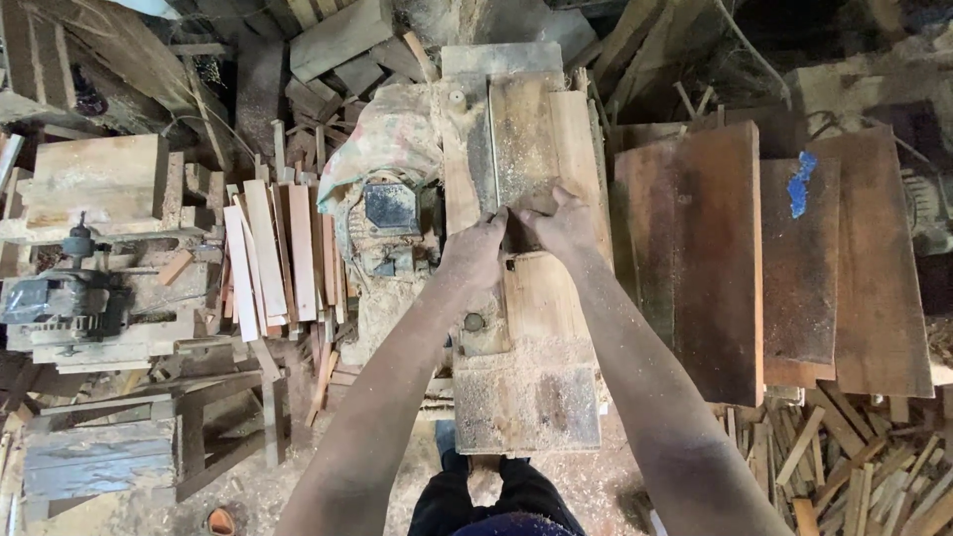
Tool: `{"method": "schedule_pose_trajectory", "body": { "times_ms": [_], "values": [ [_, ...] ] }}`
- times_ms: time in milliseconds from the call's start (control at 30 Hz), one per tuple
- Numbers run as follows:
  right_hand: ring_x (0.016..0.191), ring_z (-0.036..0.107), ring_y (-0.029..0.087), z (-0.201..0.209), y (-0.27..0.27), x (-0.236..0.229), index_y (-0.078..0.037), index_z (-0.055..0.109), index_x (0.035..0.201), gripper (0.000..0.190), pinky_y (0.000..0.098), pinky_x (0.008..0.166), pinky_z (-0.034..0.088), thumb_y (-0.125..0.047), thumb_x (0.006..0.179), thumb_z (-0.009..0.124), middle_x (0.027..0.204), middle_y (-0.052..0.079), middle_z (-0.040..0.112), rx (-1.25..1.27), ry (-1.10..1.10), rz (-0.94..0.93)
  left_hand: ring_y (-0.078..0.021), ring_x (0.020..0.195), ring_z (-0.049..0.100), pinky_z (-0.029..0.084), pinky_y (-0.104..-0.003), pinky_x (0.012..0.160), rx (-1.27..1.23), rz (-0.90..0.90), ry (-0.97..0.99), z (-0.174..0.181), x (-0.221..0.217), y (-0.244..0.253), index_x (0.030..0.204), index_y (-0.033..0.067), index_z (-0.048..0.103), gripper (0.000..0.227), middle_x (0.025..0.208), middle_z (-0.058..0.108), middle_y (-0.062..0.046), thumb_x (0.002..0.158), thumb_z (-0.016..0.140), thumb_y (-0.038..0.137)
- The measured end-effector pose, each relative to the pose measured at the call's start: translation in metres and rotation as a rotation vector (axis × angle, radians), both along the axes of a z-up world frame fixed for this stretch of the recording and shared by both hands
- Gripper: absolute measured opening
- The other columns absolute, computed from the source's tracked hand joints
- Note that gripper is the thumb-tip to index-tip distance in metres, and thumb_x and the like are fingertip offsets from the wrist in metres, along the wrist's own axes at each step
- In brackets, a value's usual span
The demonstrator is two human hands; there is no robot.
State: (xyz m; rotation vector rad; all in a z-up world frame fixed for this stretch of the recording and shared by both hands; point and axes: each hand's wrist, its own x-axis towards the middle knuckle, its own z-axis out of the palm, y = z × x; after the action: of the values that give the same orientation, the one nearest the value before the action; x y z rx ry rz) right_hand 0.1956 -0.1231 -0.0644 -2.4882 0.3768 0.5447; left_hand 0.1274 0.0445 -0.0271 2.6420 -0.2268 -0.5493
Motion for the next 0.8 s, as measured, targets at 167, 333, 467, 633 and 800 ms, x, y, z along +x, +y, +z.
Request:
{"method": "schedule_pose_trajectory", "body": {
  "times_ms": [167, 333, 467, 633, 800],
  "values": [
    [0.138, 0.054, 0.037, 0.004, 0.003, 0.008, -0.022, 0.053, 0.152, 0.083, 0.0504, 0.114, 0.045, -0.055, 0.081, 0.078, 0.145, 0.018, 0.061, 0.053, -0.003, 0.0, -0.0413, 0.121, 0.065, 0.054, -0.06, 0.098, -0.013, 0.011, 0.007, 0.006, 0.011, 0.002, 0.154, 0.006, 0.035, 0.071, 0.141, 0.058, -0.019, 0.092, 0.067, 0.017],
    [0.139, 0.053, 0.037, -0.008, 0.003, 0.023, -0.022, 0.051, 0.154, 0.084, 0.0509, 0.115, 0.044, -0.055, 0.081, 0.078, 0.147, 0.018, 0.059, 0.066, -0.003, -0.016, -0.0435, 0.124, 0.063, 0.052, -0.061, 0.099, -0.044, 0.036, 0.091, 0.037, 0.014, 0.004, 0.157, 0.0086, 0.031, 0.066, 0.148, 0.054, -0.02, 0.095, 0.053, 0.017],
    [0.139, 0.053, 0.037, -0.011, 0.004, 0.048, -0.022, 0.051, 0.154, 0.084, 0.0503, 0.115, 0.044, -0.056, 0.081, 0.078, 0.147, 0.018, 0.059, 0.05, -0.008, 0.005, -0.0454, 0.125, 0.061, 0.05, -0.062, 0.103, -0.127, 0.07, 0.068, 0.022, 0.036, 0.008, 0.157, 0.0076, 0.032, 0.065, 0.149, 0.052, -0.022, 0.094, 0.047, 0.013],
    [0.139, 0.053, 0.033, -0.017, 0.006, 0.078, -0.022, 0.051, 0.154, 0.09, 0.0463, 0.116, 0.043, -0.063, 0.078, 0.077, 0.147, 0.014, 0.06, 0.061, -0.049, 0.058, -0.0444, 0.128, 0.059, 0.048, -0.059, 0.106, -0.141, 0.133, 0.021, -0.033, 0.074, 0.013, 0.159, 0.0125, 0.032, 0.071, 0.149, 0.051, -0.015, 0.089, 0.044, 0.016],
    [0.14, 0.054, 0.033, 0.014, 0.033, 0.069, -0.012, 0.05, 0.154, 0.082, 0.0441, 0.118, 0.043, -0.054, 0.087, 0.072, 0.146, 0.016, 0.061, -0.029, -0.125, 0.188, -0.0481, 0.108, 0.069, 0.054, -0.061, 0.094, -0.134, 0.172, -0.159, -0.034, 0.084, 0.002, 0.123, -0.0026, 0.066, 0.046, 0.11, 0.07, -0.029, 0.084, 0.046, 0.012]
  ]
}}
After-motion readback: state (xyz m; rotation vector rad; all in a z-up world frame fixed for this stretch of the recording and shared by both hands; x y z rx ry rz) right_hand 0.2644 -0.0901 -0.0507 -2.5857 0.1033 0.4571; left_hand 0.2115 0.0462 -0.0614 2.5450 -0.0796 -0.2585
